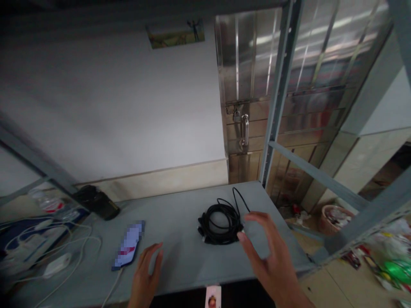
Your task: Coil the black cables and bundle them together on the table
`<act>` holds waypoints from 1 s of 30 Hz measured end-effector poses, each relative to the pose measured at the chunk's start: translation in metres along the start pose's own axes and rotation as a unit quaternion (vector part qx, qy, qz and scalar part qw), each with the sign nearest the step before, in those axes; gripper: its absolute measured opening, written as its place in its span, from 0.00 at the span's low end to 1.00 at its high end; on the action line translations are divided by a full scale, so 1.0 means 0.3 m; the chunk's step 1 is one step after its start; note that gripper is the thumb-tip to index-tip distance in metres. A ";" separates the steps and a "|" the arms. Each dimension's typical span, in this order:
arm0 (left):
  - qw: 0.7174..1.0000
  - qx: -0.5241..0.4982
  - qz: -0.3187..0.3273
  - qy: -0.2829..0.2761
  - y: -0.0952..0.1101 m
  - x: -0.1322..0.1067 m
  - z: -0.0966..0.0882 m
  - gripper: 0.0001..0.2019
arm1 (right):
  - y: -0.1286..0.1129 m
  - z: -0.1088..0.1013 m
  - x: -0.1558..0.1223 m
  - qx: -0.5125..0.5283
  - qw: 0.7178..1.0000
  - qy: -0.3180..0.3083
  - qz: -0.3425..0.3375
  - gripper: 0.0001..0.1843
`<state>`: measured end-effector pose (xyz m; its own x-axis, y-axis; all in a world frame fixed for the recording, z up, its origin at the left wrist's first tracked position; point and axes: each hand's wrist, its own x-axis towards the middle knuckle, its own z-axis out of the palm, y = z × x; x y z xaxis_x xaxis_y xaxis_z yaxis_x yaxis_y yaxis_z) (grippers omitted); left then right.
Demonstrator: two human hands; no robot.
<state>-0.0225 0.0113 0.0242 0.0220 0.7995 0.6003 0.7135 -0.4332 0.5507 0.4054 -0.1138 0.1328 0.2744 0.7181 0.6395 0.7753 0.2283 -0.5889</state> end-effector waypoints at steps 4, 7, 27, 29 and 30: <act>1.000 0.016 -0.018 0.018 -0.081 -0.020 0.038 0.24 | 0.292 0.242 -0.060 -0.093 0.996 -0.008 -0.014 0.33; 0.999 0.018 -0.030 0.026 -0.092 -0.036 0.049 0.24 | 0.431 0.332 -0.153 -0.137 0.990 -0.028 -0.019 0.41; 0.995 0.086 -0.008 0.048 -0.093 -0.056 0.063 0.22 | 0.471 0.289 -0.021 -0.062 0.988 0.124 0.075 0.47; 0.995 0.086 -0.018 0.049 -0.086 -0.054 0.063 0.22 | 0.499 0.291 0.085 -0.050 0.986 0.110 0.113 0.51; 0.995 0.084 -0.021 0.049 -0.084 -0.053 0.063 0.22 | 0.510 0.298 0.141 -0.038 0.987 0.087 0.129 0.52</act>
<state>-0.0276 0.0174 -0.0100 -0.0722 0.7678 0.6366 0.8199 -0.3178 0.4763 0.4849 0.0103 0.0256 0.5567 0.6205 0.5523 0.7052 -0.0017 -0.7090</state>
